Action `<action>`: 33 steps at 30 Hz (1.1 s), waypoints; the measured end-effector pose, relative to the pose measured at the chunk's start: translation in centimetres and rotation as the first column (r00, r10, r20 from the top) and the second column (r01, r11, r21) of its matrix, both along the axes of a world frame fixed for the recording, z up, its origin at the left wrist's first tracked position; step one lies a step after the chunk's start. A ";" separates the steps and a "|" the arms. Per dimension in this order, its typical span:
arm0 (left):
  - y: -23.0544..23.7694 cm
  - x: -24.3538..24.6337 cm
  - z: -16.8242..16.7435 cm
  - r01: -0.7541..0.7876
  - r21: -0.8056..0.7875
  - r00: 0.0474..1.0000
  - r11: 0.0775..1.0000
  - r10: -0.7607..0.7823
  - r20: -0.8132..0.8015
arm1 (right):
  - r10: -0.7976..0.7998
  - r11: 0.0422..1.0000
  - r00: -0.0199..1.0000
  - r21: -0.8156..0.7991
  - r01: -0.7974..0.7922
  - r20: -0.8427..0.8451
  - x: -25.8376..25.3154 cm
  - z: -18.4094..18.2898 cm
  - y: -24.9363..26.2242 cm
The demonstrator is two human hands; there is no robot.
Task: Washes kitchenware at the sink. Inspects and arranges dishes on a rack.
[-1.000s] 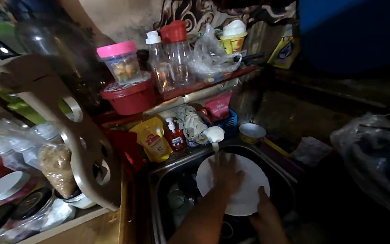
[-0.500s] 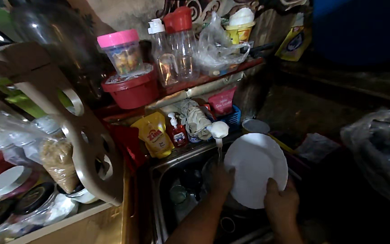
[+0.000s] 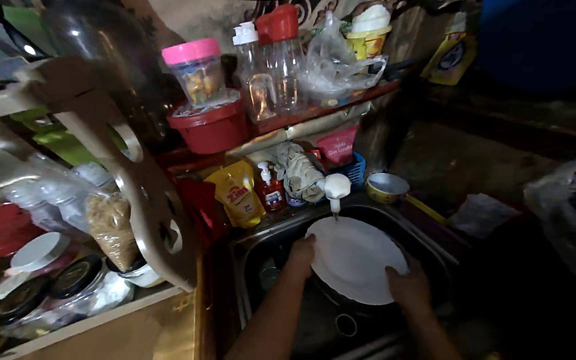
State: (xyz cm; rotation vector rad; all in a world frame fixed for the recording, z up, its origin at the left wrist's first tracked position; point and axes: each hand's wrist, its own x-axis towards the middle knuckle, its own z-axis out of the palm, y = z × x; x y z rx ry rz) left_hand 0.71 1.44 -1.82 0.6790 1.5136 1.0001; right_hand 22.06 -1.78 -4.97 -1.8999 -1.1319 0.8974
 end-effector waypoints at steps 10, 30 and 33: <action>-3.3 1.1 -0.8 -0.031 -0.038 1.000 0.999 0.031 -0.002 | 0.663 0.733 0.500 -0.350 -0.583 0.557 -7.1 2.1 6.0; -2.4 1.3 1.7 -0.207 0.059 0.968 0.977 0.213 -0.130 | 0.635 0.751 0.530 -0.288 -0.595 0.562 0.2 -0.3 2.8; -3.6 1.8 1.4 -0.215 -0.046 0.976 0.976 0.213 -0.039 | 0.545 0.826 0.531 -0.307 -0.472 0.649 -2.1 0.8 4.5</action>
